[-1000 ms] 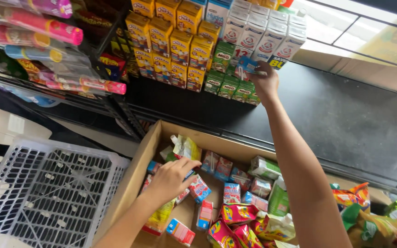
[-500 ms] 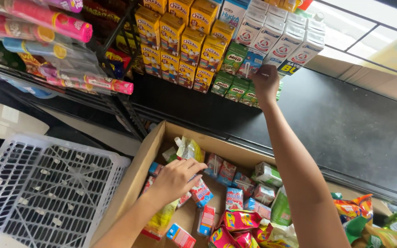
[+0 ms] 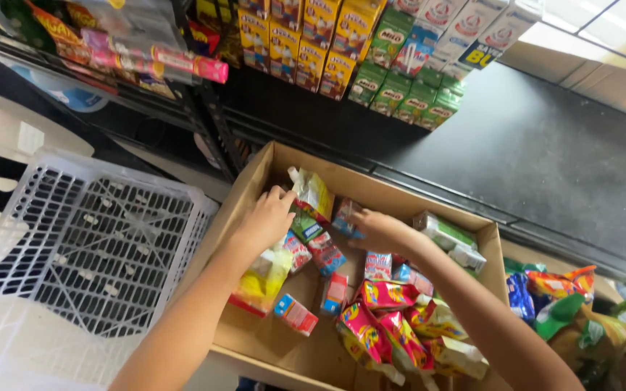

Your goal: The person picks up various small cartons and pouches from a cardboard box and places them onto a store shelf. They handle green, blue, and red cartons, as well as yellow pouches, arranging them in rows on the shelf.

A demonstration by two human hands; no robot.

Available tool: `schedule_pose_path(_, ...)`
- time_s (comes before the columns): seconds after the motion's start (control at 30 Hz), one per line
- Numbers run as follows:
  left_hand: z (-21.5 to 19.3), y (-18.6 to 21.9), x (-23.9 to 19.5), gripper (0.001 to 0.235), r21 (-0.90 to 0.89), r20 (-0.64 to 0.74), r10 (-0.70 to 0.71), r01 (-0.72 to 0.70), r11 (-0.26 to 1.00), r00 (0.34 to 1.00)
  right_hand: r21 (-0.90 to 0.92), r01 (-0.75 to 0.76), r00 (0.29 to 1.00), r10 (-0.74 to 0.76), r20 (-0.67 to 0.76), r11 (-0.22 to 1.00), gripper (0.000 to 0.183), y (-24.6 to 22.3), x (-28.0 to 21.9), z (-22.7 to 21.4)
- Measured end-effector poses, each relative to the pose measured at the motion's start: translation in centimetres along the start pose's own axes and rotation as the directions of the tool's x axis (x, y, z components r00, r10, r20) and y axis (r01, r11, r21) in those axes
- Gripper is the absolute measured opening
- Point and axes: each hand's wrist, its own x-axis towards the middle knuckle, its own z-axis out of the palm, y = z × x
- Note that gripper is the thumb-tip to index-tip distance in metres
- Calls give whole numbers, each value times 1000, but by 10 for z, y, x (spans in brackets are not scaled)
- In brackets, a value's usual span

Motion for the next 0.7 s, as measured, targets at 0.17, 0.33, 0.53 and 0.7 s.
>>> schedule_pose_path(0.17, 23, -12, 2, 43, 77, 16, 87, -88, 993, 996, -249, -143, 980, 101, -174, 958, 103, 40, 19, 95)
schedule_pose_path(0.33, 5, 4, -3, 42, 53, -55, 111, -108, 993, 992, -122, -327, 856, 239, -459, 937, 99, 31, 44, 100)
schedule_pose_path(0.53, -22, 30, -16, 30, -64, -336, 321, -362, 930, 885, 17, -477, 835, 459, -303, 879, 110, 2, 34, 72)
schedule_pose_path(0.7, -51, 60, -32, 44, -208, -440, 308, -429, 879, 844, 473, -180, 725, 441, -529, 863, 89, -12, 1, 29)
